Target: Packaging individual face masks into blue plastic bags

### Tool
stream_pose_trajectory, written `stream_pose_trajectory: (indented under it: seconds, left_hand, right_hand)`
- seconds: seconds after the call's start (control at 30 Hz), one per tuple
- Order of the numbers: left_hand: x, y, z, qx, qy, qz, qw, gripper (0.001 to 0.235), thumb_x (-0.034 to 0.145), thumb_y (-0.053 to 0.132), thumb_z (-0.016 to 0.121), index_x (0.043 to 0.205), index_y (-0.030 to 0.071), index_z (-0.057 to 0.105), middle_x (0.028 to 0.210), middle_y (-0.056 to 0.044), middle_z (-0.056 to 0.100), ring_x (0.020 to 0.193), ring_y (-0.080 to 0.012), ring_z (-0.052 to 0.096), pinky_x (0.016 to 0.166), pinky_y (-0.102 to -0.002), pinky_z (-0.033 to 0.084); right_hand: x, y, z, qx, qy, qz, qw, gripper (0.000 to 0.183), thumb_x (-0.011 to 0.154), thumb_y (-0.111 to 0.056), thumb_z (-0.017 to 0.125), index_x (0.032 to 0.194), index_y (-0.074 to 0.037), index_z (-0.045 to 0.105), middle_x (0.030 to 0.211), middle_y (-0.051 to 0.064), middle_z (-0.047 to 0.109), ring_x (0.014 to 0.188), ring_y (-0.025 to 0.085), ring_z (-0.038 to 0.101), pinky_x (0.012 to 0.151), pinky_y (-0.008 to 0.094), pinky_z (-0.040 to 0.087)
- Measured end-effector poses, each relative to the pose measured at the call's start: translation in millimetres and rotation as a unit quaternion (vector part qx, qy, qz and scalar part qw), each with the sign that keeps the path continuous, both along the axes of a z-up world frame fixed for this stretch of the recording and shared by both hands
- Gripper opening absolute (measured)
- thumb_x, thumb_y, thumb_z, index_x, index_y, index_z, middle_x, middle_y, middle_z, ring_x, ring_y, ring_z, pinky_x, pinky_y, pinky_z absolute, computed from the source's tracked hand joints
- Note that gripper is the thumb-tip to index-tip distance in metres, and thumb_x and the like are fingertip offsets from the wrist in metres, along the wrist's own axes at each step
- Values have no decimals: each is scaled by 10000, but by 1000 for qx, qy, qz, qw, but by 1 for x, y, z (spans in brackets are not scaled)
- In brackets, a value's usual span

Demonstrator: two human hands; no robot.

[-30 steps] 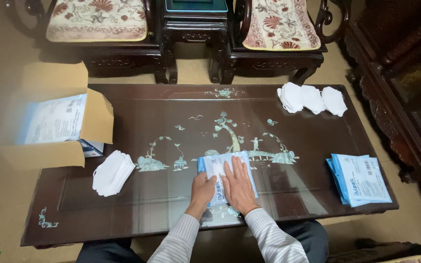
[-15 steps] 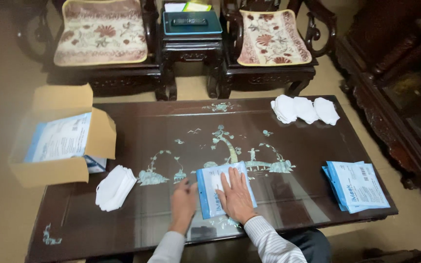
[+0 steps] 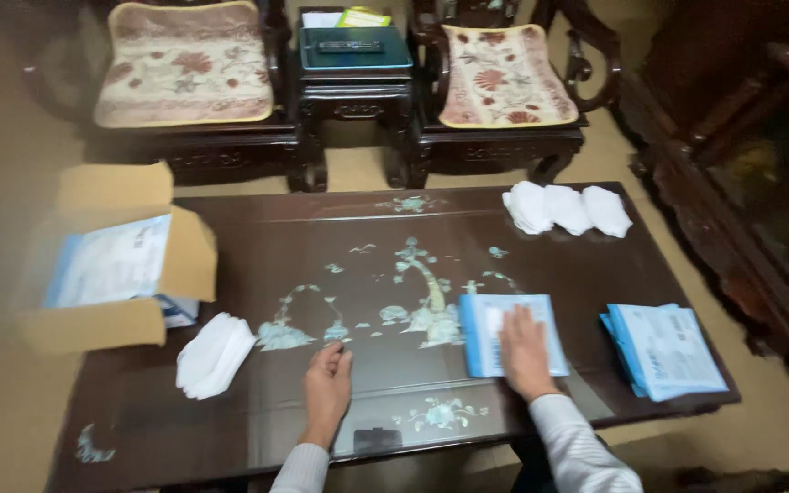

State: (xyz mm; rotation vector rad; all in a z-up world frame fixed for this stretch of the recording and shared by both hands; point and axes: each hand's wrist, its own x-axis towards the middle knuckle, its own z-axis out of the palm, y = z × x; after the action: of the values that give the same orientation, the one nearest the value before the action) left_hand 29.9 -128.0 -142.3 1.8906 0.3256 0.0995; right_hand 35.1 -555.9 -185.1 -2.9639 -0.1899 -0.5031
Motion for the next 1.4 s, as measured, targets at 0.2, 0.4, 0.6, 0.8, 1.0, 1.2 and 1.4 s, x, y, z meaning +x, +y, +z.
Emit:
stream_pose_trajectory:
  seconds: [0.2, 0.4, 0.6, 0.8, 1.0, 1.2, 1.4]
  left_hand:
    - [10, 31, 11, -60, 1, -16, 998, 226, 865, 268, 736, 1041, 140, 796, 851, 12, 782, 753, -93, 666, 756, -270, 530]
    - [0, 159, 65, 183, -56, 171, 967, 316, 951, 290, 671, 1175, 76, 734, 1092, -127, 735, 994, -309, 676, 923, -416, 511]
    - [-6, 206, 69, 262, 99, 152, 948, 645, 862, 364, 786, 1378, 15, 619, 1182, -267, 615, 1142, -465, 569, 909, -550, 507]
    - [-5, 201, 52, 267, 57, 187, 943, 597, 836, 328, 831, 1315, 27, 639, 1161, -205, 645, 1088, -418, 616, 893, -524, 509]
    - [-6, 197, 47, 302, 18, 175, 937, 317, 875, 275, 775, 1095, 61, 695, 1074, -152, 701, 1019, -381, 635, 884, -507, 476]
    - [-20, 153, 125, 163, -89, 162, 969, 145, 935, 285, 691, 962, 153, 745, 905, -22, 742, 849, -208, 641, 823, -385, 459]
    - [-13, 48, 117, -173, 57, 59, 981, 199, 799, 162, 880, 962, 74, 805, 820, -127, 788, 762, -157, 667, 708, -331, 570]
  right_hand:
    - [-1, -3, 17, 43, 2, -26, 999, 513, 1058, -320, 433, 1510, -82, 480, 1644, 214, 395, 1558, 397, 323, 1204, 647, 262]
    - [-16, 20, 59, 76, 52, -48, 995, 602, 1086, -406, 309, 1562, -55, 420, 1685, 200, 317, 1571, 410, 247, 1261, 607, 162]
    - [-14, 23, 60, 72, 57, -61, 994, 587, 1090, -393, 318, 1552, -49, 435, 1677, 201, 336, 1574, 404, 250, 1269, 602, 162]
    - [-13, 20, 57, 62, 47, -64, 995, 570, 1078, -379, 357, 1532, -53, 463, 1664, 202, 366, 1556, 417, 292, 1252, 617, 196]
    - [-22, 32, 78, 136, 48, -62, 988, 639, 1029, -397, 446, 1556, -37, 415, 1688, 218, 289, 1582, 400, 201, 1269, 602, 123]
    - [-14, 39, 75, 161, -35, -46, 985, 722, 961, -393, 576, 1548, 7, 445, 1626, 263, 404, 1555, 438, 289, 1242, 669, 125]
    - [-22, 197, 187, 540, 74, -56, 837, 348, 977, -294, 694, 1240, -71, 744, 1215, 188, 740, 1246, 309, 616, 1166, 504, 397]
